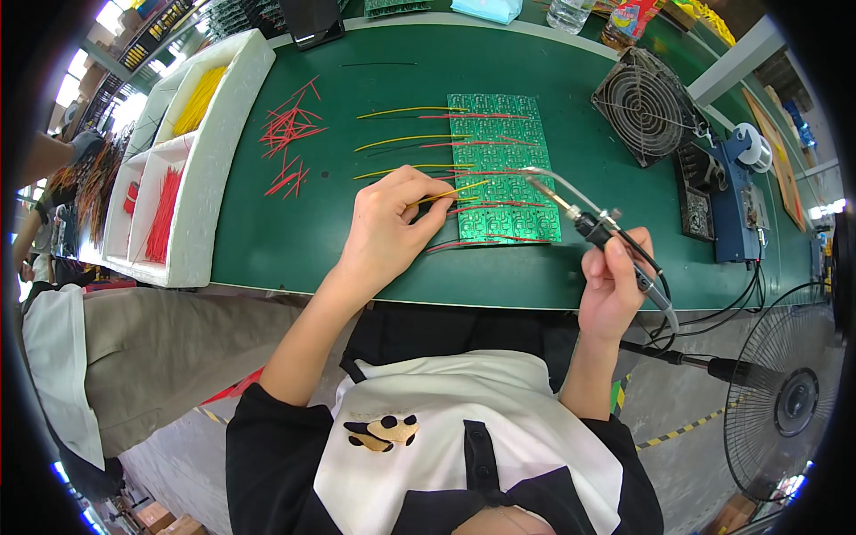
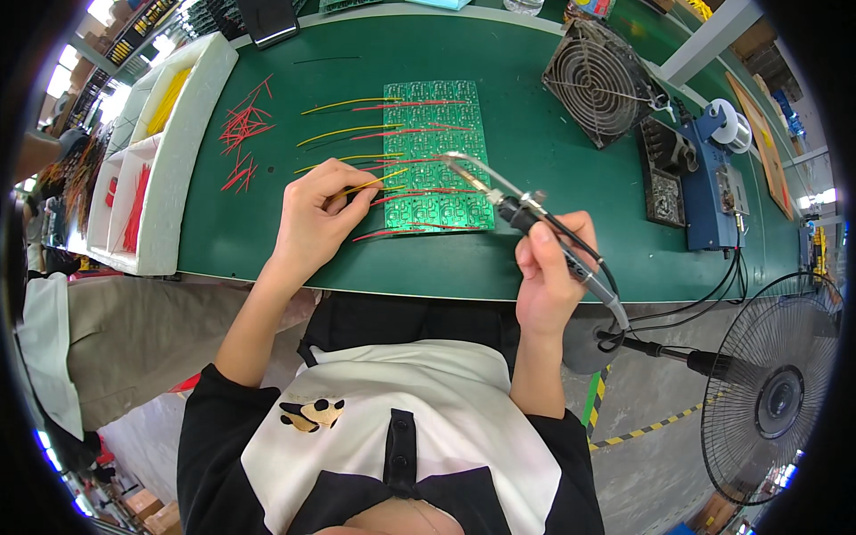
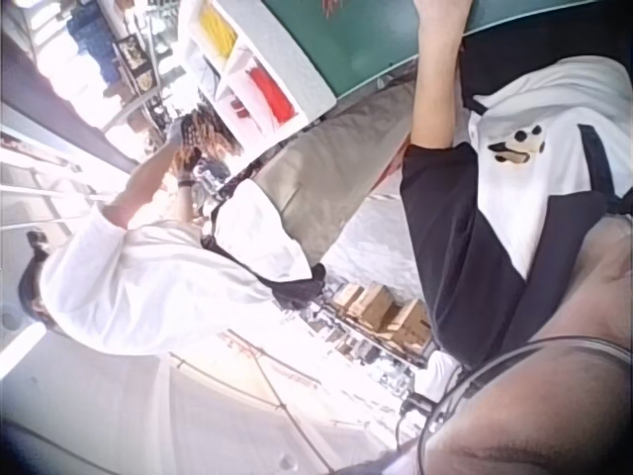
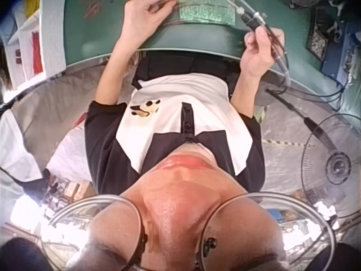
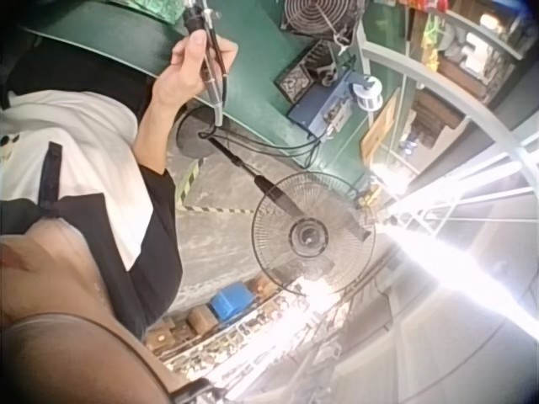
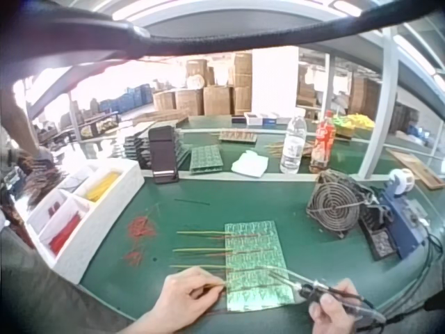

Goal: The person takes wires from a sorting box and solders them onto a circuit board using a soldering iron.

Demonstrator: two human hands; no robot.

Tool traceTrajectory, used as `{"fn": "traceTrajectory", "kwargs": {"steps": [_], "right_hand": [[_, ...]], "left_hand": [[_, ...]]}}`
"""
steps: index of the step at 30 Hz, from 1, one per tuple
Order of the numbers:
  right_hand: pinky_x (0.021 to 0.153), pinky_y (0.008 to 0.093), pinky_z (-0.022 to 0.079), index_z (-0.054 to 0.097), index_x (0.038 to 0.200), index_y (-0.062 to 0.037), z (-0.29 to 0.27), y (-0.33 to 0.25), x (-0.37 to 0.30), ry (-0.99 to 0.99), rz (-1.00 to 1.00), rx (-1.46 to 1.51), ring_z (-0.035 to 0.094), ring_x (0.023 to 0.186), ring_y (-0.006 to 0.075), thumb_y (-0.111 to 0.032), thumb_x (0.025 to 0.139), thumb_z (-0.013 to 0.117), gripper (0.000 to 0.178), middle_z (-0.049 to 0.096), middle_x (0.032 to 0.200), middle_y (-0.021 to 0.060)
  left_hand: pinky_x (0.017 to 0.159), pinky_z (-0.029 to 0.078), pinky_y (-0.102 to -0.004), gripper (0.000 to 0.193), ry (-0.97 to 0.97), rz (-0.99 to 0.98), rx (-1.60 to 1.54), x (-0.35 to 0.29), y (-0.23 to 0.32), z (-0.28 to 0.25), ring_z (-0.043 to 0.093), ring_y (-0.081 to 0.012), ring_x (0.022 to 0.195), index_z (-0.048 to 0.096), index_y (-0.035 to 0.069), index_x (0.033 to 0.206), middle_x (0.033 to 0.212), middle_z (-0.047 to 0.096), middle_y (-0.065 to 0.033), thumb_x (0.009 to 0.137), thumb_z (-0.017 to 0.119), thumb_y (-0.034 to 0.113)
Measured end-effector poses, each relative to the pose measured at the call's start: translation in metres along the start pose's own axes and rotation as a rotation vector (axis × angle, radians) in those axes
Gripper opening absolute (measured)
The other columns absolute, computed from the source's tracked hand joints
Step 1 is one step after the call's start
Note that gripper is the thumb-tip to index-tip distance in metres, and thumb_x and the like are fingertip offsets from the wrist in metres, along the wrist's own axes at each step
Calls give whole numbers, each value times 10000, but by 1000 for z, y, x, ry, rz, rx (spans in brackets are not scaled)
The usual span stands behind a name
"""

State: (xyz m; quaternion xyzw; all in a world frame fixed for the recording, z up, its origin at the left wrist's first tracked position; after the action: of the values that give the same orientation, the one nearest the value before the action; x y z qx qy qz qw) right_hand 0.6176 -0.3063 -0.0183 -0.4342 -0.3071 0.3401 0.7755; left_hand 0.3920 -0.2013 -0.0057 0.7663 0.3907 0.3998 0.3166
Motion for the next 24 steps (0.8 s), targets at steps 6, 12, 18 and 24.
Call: {"fn": "traceTrajectory", "kwargs": {"steps": [6, 12, 18, 24], "right_hand": [[438, 199, 307, 462, 817, -30, -34, -34, 6, 213, -226, -131, 397, 480, 84, -83, 845, 553, 109, 464, 582, 45], [435, 179, 323, 498, 812, -26, -73, -54, 5, 407, -407, -421, 438, 467, 71, -123, 839, 588, 135, 513, 592, 37], [470, 190, 416, 500, 817, 2, -66, -50, 0, 410, -408, -500, 509, 494, 92, -86, 819, 616, 146, 575, 636, 82], [485, 189, 441, 514, 857, 13, -61, -50, -1, 395, -416, -522, 533, 508, 95, -70, 804, 637, 158, 599, 672, 95]], "left_hand": [[438, 279, -198, 120, 1, -14, -11, 0, 3, -1, 346, -39, 473, 648, 0, 852, 763, 595, -34, 750, 594, -33], [466, 399, -257, 165, 203, 296, 193, -3, 28, -20, 478, -148, 506, 646, 11, 875, 720, 558, -59, 726, 601, -43], [525, 455, -302, 250, 57, 270, 285, -33, 45, -6, 567, -225, 599, 624, 29, 965, 723, 561, -80, 729, 594, -50], [525, 465, -251, 103, 119, 147, 12, -40, 23, -21, 610, -185, 605, 579, 3, 863, 693, 584, -106, 777, 562, -52]]}}
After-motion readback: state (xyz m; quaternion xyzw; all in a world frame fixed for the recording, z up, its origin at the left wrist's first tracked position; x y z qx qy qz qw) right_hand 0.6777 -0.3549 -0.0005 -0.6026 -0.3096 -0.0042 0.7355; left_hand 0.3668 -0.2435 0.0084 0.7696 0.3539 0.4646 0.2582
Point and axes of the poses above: each hand's wrist, its own x-axis towards the middle knuckle, its own z-axis out of the palm, y = z × x, the point moved 8 cm from there along x, towards the middle knuckle
